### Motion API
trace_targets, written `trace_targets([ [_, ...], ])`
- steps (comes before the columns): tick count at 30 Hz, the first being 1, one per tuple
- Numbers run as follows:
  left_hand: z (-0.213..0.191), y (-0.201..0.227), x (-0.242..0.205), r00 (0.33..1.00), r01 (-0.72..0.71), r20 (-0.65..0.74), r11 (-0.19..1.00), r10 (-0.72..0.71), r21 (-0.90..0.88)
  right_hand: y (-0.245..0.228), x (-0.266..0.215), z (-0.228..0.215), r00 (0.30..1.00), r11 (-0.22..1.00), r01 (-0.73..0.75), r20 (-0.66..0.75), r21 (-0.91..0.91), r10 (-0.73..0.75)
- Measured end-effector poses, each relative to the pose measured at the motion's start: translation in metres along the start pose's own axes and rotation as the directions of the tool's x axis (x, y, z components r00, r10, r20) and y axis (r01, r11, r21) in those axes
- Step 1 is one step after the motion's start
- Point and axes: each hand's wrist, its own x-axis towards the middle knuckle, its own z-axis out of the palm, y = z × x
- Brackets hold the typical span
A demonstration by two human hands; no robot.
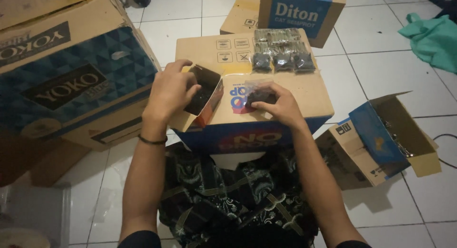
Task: The person is manually sorting and packaging small metal hardware parts into plastic bags and then into a larger cardboard box.
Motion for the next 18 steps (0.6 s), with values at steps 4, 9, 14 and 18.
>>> trace_targets([
  [4, 0.003, -0.001, 0.001, 1.0, 0.008, 0.018, 0.997, -0.009, 0.079, 0.004, 0.0, 0.0, 0.999, 0.999, 0.033, -0.005, 0.003, -0.033],
  [9, -0.013, 0.028, -0.001, 0.975, -0.11, -0.198, 0.994, 0.103, -0.025, 0.007, 0.0, 0.001, 1.0, 0.999, 0.021, 0.015, 0.025, -0.021],
  [14, 0.012, 0.068, 0.018, 0.843, -0.343, -0.486, 0.926, 0.231, -0.156, 0.003, 0.001, 0.003, 1.0, 1.0, 0.022, 0.009, -0.005, -0.022],
  [18, 0.037, 0.093, 0.035, 0.813, -0.391, -0.513, 0.911, 0.276, -0.129, 0.0, 0.001, 0.002, 1.0, 0.999, -0.003, 0.012, 0.034, 0.002],
])
